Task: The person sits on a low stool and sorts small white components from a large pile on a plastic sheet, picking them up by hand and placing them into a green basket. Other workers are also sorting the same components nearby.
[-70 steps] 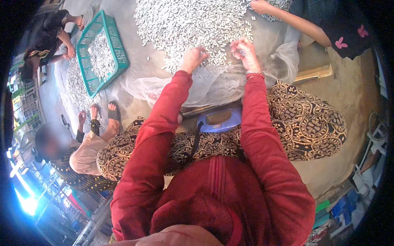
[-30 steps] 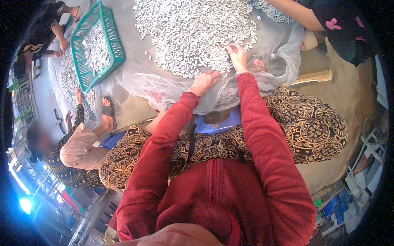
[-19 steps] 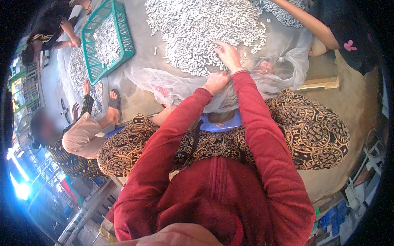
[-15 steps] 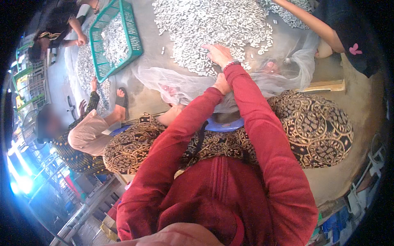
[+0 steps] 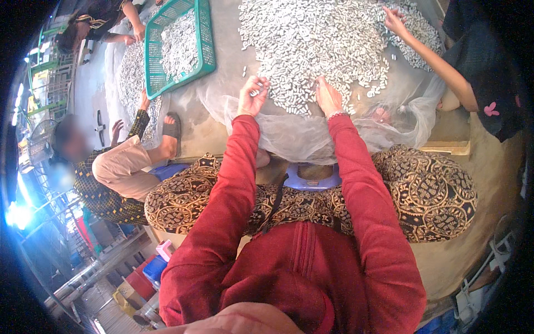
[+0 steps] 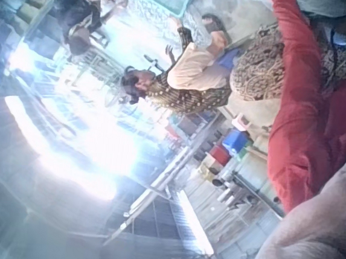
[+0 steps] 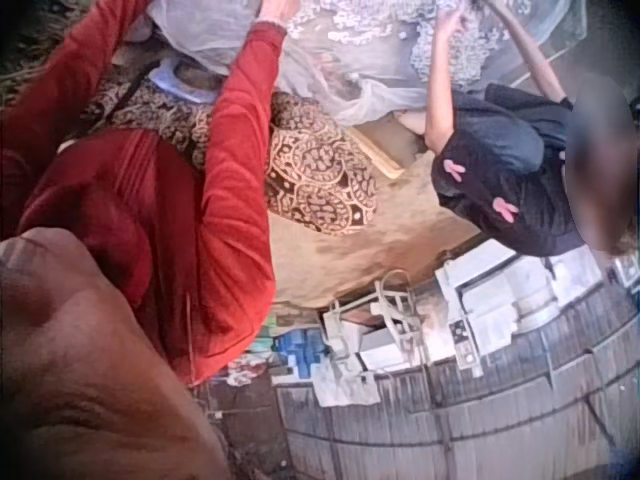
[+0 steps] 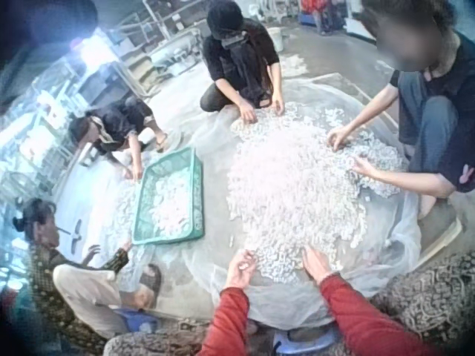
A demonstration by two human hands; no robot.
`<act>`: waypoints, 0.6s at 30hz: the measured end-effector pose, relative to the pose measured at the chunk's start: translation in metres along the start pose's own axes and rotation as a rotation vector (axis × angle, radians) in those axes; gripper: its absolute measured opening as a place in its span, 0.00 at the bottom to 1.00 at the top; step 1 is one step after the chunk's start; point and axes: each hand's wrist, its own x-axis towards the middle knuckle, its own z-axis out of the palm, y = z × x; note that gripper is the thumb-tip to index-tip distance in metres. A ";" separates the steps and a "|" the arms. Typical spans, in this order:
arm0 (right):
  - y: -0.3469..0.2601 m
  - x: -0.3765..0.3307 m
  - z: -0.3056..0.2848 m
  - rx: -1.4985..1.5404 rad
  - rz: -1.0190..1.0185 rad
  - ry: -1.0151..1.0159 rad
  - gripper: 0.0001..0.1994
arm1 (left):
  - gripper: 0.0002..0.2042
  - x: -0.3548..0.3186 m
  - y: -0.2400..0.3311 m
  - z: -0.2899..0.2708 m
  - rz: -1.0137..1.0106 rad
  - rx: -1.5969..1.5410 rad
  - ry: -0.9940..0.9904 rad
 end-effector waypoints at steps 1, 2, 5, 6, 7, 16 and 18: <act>0.001 -0.001 -0.004 -0.034 0.024 -0.044 0.11 | 0.06 0.010 0.008 -0.009 -0.003 -0.059 -0.010; 0.002 -0.003 -0.006 -0.057 0.018 -0.055 0.11 | 0.07 0.020 0.014 -0.018 -0.008 -0.117 -0.003; 0.009 -0.010 -0.012 -0.102 0.012 -0.092 0.10 | 0.10 0.048 0.021 -0.039 -0.035 0.213 0.176; 0.012 -0.013 -0.013 -0.088 0.022 -0.114 0.09 | 0.12 0.055 0.017 -0.042 -0.014 0.510 0.300; 0.015 -0.014 -0.014 -0.075 0.041 -0.144 0.09 | 0.14 0.061 0.014 -0.045 0.005 0.810 0.421; 0.036 -0.010 -0.057 1.930 0.331 -0.241 0.07 | 0.15 0.067 -0.030 -0.020 0.210 1.618 0.252; 0.029 -0.008 -0.070 2.025 0.341 -0.200 0.07 | 0.19 0.064 -0.033 -0.005 0.276 1.594 0.135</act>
